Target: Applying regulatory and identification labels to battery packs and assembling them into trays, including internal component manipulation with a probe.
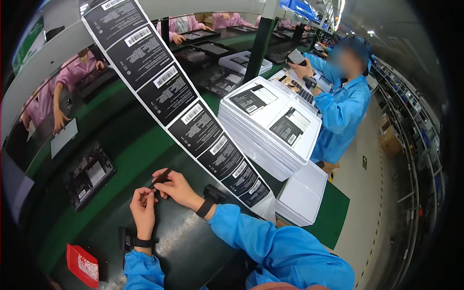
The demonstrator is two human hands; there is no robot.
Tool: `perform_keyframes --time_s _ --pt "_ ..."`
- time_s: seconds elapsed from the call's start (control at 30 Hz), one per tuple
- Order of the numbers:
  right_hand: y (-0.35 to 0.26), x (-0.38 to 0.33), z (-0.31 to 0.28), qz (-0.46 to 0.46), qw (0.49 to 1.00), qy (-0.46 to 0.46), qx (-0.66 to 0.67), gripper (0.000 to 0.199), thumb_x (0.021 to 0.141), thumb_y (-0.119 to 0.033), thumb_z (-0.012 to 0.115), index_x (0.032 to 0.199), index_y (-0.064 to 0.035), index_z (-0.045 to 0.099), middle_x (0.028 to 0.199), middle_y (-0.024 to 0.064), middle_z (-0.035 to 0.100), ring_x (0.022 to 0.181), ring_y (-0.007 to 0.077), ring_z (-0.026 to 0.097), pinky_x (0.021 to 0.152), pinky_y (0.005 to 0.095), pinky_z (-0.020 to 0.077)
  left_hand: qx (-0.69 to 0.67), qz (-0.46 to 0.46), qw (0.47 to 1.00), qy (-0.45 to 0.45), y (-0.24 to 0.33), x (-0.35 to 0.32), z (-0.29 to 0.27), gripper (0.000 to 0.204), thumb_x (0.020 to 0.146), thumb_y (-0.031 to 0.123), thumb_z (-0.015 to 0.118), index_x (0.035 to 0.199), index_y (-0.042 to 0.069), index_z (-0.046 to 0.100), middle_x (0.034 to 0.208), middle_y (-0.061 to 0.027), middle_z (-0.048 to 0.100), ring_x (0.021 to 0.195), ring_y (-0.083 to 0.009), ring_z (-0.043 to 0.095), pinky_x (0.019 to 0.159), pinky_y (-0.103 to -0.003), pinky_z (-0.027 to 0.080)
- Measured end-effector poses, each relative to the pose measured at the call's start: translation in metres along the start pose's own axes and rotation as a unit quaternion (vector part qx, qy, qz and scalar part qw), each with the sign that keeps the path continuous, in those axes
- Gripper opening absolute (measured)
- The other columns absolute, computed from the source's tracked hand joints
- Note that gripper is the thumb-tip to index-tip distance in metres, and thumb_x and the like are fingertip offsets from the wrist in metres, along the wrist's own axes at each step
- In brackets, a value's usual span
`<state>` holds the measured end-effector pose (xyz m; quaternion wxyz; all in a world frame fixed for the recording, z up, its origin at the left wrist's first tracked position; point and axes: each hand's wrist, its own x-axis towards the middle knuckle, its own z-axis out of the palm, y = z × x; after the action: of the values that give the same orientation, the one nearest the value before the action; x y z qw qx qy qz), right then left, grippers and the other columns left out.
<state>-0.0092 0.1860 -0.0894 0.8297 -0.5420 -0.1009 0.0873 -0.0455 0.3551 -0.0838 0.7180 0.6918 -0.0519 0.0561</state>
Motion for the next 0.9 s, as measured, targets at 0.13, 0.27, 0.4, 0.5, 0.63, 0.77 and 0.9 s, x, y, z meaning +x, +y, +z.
perform_keyframes --time_s 0.13,0.27,0.4,0.5,0.63,0.77,0.9 --pt "-0.0017 -0.0011 0.0010 -0.009 0.999 0.008 0.033 0.033 0.098 0.002 0.064 0.130 0.0003 0.057 0.105 0.0068 0.069 0.069 0.0075 0.062 0.058 0.0236 0.0503 -0.012 -0.007 1.000 0.007 0.0017 -0.0009 0.0002 0.014 0.104 0.003 0.063 0.117 0.000 0.059 0.101 -0.0053 0.071 0.079 -0.0085 0.064 0.072 -0.022 0.051" --pt "-0.0023 -0.0007 0.0016 -0.011 0.999 0.005 0.032 0.034 0.098 0.002 0.064 0.131 0.0011 0.056 0.107 0.0074 0.069 0.069 0.0074 0.062 0.058 0.0233 0.0501 0.020 -0.006 1.000 -0.006 0.0017 -0.0011 0.0006 0.014 0.105 0.005 0.064 0.117 -0.002 0.062 0.100 -0.0057 0.072 0.078 -0.0079 0.063 0.071 -0.022 0.050" --pt "-0.0023 -0.0013 0.0020 -0.006 1.000 0.002 0.028 0.033 0.098 0.002 0.064 0.130 0.0012 0.057 0.106 0.0072 0.069 0.068 0.0070 0.062 0.057 0.0232 0.0494 0.023 0.003 1.000 0.006 0.0009 -0.0007 0.0001 0.012 0.106 0.008 0.062 0.114 -0.002 0.064 0.098 -0.0060 0.073 0.077 -0.0077 0.063 0.071 -0.023 0.050" --pt "-0.0021 -0.0024 0.0030 -0.015 0.999 0.002 0.028 0.032 0.099 0.000 0.065 0.130 0.0010 0.057 0.102 0.0062 0.069 0.067 0.0068 0.061 0.057 0.0231 0.0485 0.024 -0.007 1.000 0.006 0.0003 -0.0012 -0.0004 0.013 0.108 0.010 0.060 0.112 -0.002 0.064 0.097 -0.0059 0.073 0.077 -0.0080 0.063 0.071 -0.023 0.050" --pt "-0.0024 -0.0021 0.0043 -0.006 1.000 -0.001 0.005 0.030 0.099 -0.004 0.069 0.127 0.0007 0.059 0.092 0.0035 0.067 0.066 0.0059 0.059 0.057 0.0225 0.0472 0.013 0.002 1.000 0.009 0.0003 -0.0004 -0.0003 0.013 0.109 0.011 0.058 0.108 -0.001 0.063 0.096 -0.0060 0.072 0.077 -0.0078 0.062 0.070 -0.024 0.050" --pt "-0.0031 -0.0013 0.0044 -0.003 1.000 -0.003 -0.009 0.029 0.100 -0.008 0.072 0.125 0.0004 0.061 0.086 0.0013 0.066 0.065 0.0053 0.058 0.057 0.0219 0.0462 0.024 0.005 1.000 0.004 0.0010 0.0003 0.0001 0.014 0.109 0.011 0.057 0.105 -0.001 0.062 0.095 -0.0059 0.072 0.076 -0.0078 0.062 0.070 -0.024 0.050" --pt "-0.0032 -0.0019 0.0042 -0.004 1.000 -0.002 -0.013 0.027 0.100 -0.009 0.072 0.124 0.0001 0.062 0.085 0.0010 0.066 0.065 0.0051 0.058 0.057 0.0216 0.0458 0.027 0.008 1.000 0.006 0.0012 -0.0003 0.0002 0.014 0.110 0.011 0.057 0.104 -0.001 0.062 0.094 -0.0055 0.072 0.076 -0.0077 0.062 0.070 -0.024 0.050"
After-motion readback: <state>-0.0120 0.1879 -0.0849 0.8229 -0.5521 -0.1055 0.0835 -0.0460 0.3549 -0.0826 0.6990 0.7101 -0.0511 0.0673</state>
